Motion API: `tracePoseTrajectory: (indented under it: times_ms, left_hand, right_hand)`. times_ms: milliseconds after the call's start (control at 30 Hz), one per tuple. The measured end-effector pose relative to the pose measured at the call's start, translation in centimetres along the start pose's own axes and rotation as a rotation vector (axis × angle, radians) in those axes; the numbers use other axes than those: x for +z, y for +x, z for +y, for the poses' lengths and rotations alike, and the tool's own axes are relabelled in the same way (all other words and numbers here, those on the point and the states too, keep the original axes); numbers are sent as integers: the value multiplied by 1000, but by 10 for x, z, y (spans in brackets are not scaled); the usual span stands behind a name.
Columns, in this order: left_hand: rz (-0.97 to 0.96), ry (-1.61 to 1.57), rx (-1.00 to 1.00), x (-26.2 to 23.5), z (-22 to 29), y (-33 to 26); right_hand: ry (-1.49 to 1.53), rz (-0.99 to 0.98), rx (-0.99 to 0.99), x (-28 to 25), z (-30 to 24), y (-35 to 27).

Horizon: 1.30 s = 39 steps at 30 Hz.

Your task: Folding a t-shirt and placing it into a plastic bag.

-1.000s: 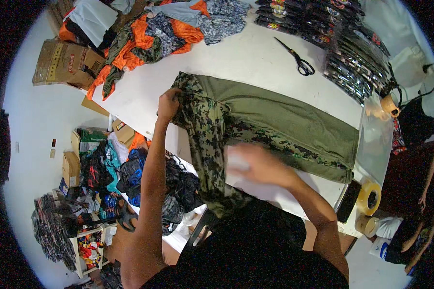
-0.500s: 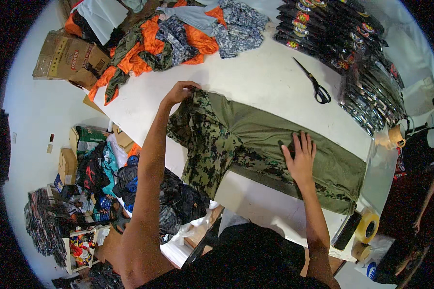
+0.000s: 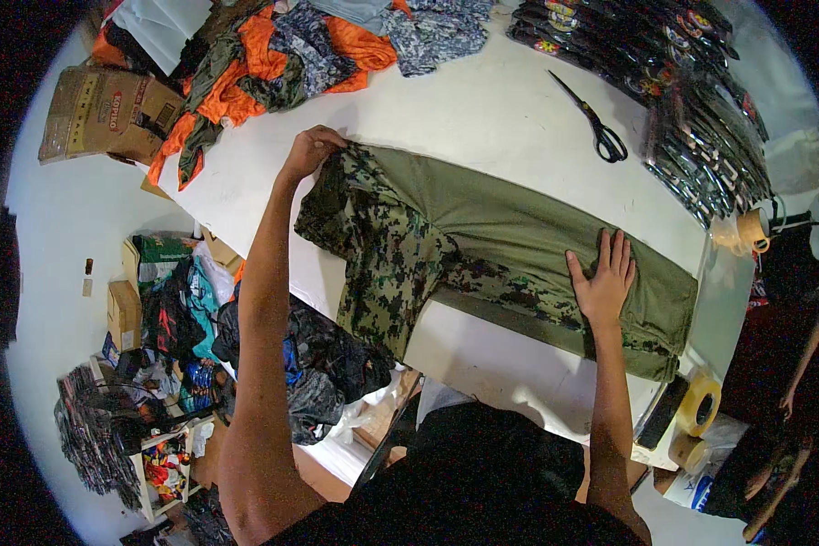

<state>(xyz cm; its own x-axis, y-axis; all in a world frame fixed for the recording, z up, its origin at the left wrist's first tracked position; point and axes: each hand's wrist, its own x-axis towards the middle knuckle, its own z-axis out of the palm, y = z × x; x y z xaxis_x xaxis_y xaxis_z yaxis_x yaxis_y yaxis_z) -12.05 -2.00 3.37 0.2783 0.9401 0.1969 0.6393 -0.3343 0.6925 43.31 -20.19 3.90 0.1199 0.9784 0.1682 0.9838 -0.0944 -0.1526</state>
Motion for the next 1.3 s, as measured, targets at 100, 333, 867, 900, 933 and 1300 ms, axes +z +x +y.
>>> tracePoseTrajectory:
  times_ms: [100,333,867,900,933,1300]
  left_hand:
    - [32,98,-51,1,3,-11]
    - [265,265,171,32,74,-27]
    - [13,495,-103,46,63,-44]
    - [148,487,-50,40,74,-45]
    - [282,479,-3,35,88,-50]
    - [776,-174,-659,161,187,-292]
  right_hand:
    - [-2,-5,-5,6,-2,2]
    - [-31,11,10,4,3,0]
    - [-78,34,221,-31,59,-36]
    - [-61,114,149,-28,57,-39]
    - [-57,110,149,-29,49,-45]
    - [565,82,-573,-37,-85,-100]
